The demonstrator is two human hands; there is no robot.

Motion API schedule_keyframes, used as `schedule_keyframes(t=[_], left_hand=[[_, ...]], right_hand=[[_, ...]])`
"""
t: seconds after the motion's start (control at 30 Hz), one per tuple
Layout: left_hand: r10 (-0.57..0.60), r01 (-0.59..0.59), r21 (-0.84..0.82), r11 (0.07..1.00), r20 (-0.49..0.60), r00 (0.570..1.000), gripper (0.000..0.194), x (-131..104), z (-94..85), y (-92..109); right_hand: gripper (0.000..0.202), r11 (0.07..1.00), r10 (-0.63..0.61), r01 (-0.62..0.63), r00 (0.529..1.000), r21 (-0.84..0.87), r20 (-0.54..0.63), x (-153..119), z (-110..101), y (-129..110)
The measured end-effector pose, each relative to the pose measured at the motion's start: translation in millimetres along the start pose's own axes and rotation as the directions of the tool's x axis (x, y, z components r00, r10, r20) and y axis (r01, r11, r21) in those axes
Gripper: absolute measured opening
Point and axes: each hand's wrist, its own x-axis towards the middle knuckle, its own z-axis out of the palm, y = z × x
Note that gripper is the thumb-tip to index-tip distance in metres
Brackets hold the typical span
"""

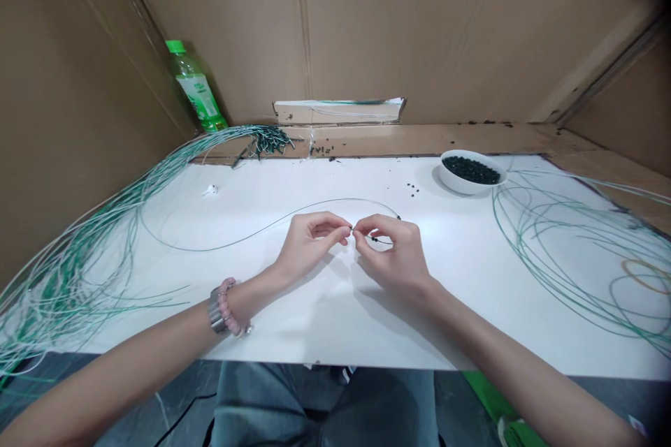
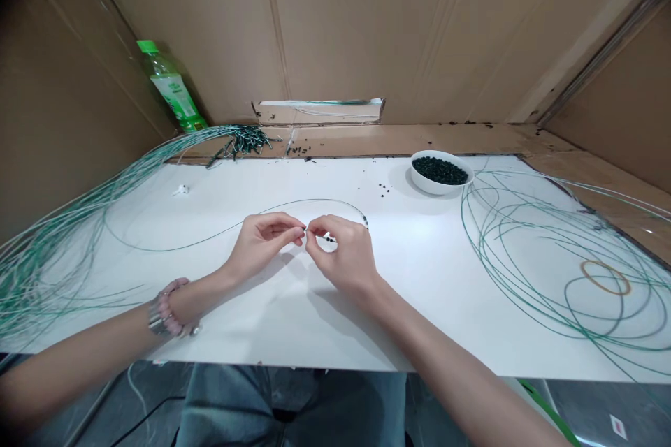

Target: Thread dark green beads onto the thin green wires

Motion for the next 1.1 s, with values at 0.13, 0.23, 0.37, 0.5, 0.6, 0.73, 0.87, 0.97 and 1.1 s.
schedule_keyframes(t=[0.13, 0.23, 0.37, 0.5, 0.6, 0.73, 0.87, 0.97, 1.1], left_hand=[[0.056, -0.057, 0.09, 0.994, 0.011, 0.998, 0.008, -1.4, -2.7, -1.5], [0.072, -0.071, 0.103, 0.992, -0.01, 0.997, 0.009, -0.2, -3.8, -3.6], [0.081, -0.076, 0.103, 0.992, -0.045, 0.996, 0.009, 1.9, -4.1, -5.4], [0.022, -0.02, 0.072, 0.997, -0.025, 0.999, 0.01, 1.9, -3.5, -3.6], [0.0, 0.001, 0.058, 0.998, -0.01, 1.0, 0.012, 1.1, -2.6, -2.0], [0.057, -0.057, 0.133, 0.989, -0.003, 0.998, 0.013, 1.4, -2.9, -1.9], [0.1, -0.09, 0.166, 0.982, -0.053, 0.994, 0.012, 4.3, -6.0, -3.3], [0.086, -0.075, 0.173, 0.982, -0.061, 0.994, 0.012, 5.9, -7.7, -4.6], [0.078, -0.074, 0.219, 0.973, -0.008, 0.997, 0.014, 3.7, -5.2, -4.8]], right_hand=[[0.012, 0.999, -0.016, 0.017, 1.0, -0.039, 0.025, -1.1, -0.5, 4.0], [0.012, 0.999, 0.039, -0.04, 0.998, 0.02, 0.043, -0.6, -0.9, 4.7], [0.011, 0.987, 0.123, -0.126, 0.992, 0.103, 0.039, 0.2, -0.3, 4.4], [0.011, 0.975, 0.16, -0.164, 0.986, 0.152, 0.036, 0.1, -0.2, 4.2], [0.01, 0.968, 0.174, -0.179, 0.984, 0.178, 0.043, -0.2, 0.4, 3.4], [0.011, 0.962, 0.202, -0.21, 0.977, 0.175, 0.065, 0.5, 2.2, 0.8], [0.006, 0.958, 0.269, -0.274, 0.961, 0.078, 0.067, 2.7, 2.2, 1.5], [0.006, 0.95, 0.312, -0.312, 0.944, -0.026, 0.106, 3.9, 1.2, 4.2], [0.01, 0.977, 0.189, -0.199, 0.975, 0.081, 0.117, 5.1, 1.3, 4.2]])
